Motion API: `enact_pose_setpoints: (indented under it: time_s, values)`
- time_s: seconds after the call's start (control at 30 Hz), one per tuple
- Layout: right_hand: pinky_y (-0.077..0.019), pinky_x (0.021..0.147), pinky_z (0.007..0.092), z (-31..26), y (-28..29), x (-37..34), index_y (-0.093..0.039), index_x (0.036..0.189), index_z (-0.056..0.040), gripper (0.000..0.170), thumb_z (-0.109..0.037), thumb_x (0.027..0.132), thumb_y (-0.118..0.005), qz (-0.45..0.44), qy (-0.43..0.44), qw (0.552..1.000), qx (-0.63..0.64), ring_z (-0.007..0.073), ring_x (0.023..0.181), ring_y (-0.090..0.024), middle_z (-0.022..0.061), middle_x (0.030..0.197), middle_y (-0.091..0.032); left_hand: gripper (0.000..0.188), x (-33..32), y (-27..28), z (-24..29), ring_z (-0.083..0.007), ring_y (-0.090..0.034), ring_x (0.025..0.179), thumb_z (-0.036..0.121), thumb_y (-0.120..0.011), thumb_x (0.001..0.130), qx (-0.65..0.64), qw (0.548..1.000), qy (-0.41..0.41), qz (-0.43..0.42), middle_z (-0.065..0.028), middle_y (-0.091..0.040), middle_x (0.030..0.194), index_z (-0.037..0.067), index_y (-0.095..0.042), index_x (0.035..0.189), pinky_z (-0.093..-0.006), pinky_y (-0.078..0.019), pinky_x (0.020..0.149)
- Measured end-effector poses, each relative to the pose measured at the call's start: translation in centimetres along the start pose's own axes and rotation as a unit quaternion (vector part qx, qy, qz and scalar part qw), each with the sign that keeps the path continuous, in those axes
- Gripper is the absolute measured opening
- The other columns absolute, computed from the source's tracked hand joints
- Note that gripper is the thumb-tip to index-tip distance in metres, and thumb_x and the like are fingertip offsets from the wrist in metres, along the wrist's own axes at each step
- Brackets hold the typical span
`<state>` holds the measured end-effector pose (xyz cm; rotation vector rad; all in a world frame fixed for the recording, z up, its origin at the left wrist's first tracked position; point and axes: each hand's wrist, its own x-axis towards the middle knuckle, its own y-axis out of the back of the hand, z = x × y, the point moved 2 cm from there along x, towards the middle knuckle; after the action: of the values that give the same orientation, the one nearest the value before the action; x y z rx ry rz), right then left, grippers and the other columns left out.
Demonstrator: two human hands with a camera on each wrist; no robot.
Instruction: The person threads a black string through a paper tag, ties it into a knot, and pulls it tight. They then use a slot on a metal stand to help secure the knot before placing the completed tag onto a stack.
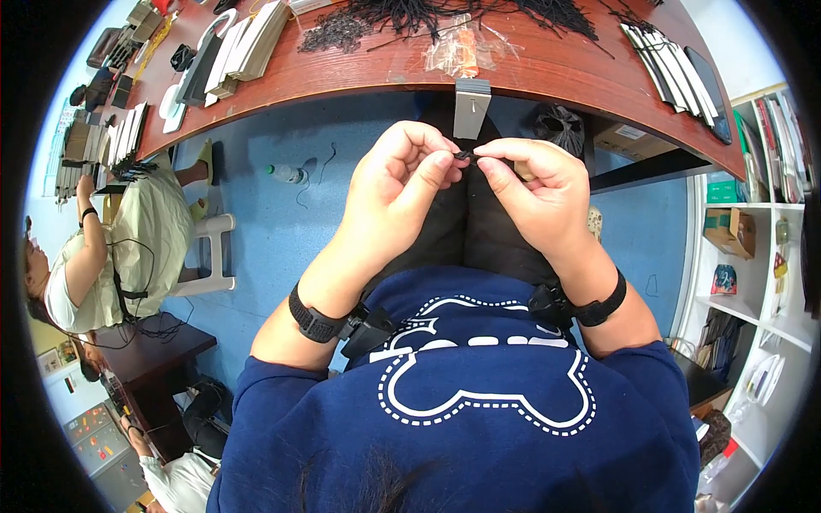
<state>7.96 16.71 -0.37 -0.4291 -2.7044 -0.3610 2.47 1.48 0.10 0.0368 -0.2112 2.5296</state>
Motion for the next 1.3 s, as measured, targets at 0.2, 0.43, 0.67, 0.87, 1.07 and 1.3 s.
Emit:
enact_pose_setpoints:
  time_s: [0.2,0.43,0.67,0.87,1.07,1.3]
  values:
    - [-0.0379,0.048,0.0187,-0.7,0.6,0.2,-0.066,0.082,-0.0031,0.010,-0.001,0.073,-0.064,-0.030,-0.009,0.999,-0.019,0.0054,0.055,-0.048,0.0048,0.075,-0.061,0.006,0.1,-0.1,0.0,-0.0097,-0.054,0.080,0.006,-0.049,0.089,-0.021,1.000,-0.017,-0.009,-0.0049,-0.056,0.092,0.003,-0.047,0.094,-0.0221,-0.0444,0.072]
    - [-0.0437,0.051,0.0182,-0.1,-0.1,0.6,-0.055,0.101,-0.0009,0.019,-0.004,0.082,-0.056,-0.141,-0.230,0.935,0.230,0.0064,0.058,-0.053,0.0042,0.081,-0.058,0.004,0.1,0.1,0.4,-0.0057,-0.047,0.075,0.007,-0.053,0.088,0.030,0.999,0.024,-0.031,0.0014,-0.051,0.084,0.005,-0.051,0.090,-0.0184,-0.0381,0.068]
    - [-0.0403,0.048,0.0173,0.4,-0.1,0.3,-0.055,0.090,-0.0027,0.008,-0.009,0.085,-0.055,-0.182,-0.250,0.918,0.249,0.0037,0.055,-0.049,-0.0013,0.068,-0.053,0.006,0.0,0.3,0.4,-0.0039,-0.044,0.073,0.010,-0.055,0.087,0.027,0.997,0.061,-0.039,0.0030,-0.050,0.081,0.006,-0.052,0.090,-0.0174,-0.0364,0.065]
    - [-0.0372,0.049,0.0158,0.6,-0.5,0.1,-0.056,0.088,-0.0036,0.005,-0.007,0.084,-0.057,-0.141,-0.228,0.928,0.260,0.0009,0.058,-0.045,-0.0049,0.072,-0.052,0.013,0.0,-0.1,0.4,-0.0044,-0.049,0.077,0.007,-0.058,0.084,0.023,0.997,0.079,-0.016,0.0008,-0.054,0.084,0.005,-0.053,0.097,-0.0174,-0.0402,0.066]
    - [-0.0370,0.049,0.0156,0.5,-0.5,0.0,-0.056,0.087,-0.0035,0.006,-0.007,0.083,-0.058,-0.150,-0.247,0.922,0.256,0.0004,0.058,-0.045,-0.0050,0.072,-0.052,0.029,-0.2,0.1,0.1,-0.0066,-0.052,0.083,-0.003,-0.062,0.078,0.048,0.999,0.015,0.000,-0.0013,-0.054,0.090,0.003,-0.049,0.104,-0.0200,-0.0438,0.077]
    - [-0.0350,0.049,0.0153,0.9,-0.2,-0.1,-0.056,0.085,-0.0043,0.005,-0.004,0.080,-0.058,-0.166,-0.242,0.908,0.298,-0.0003,0.057,-0.044,-0.0062,0.068,-0.050,0.028,0.2,0.7,0.1,-0.0059,-0.052,0.080,-0.004,-0.062,0.076,-0.055,0.996,0.055,-0.040,-0.0001,-0.053,0.086,0.007,-0.047,0.096,-0.0179,-0.0423,0.072]
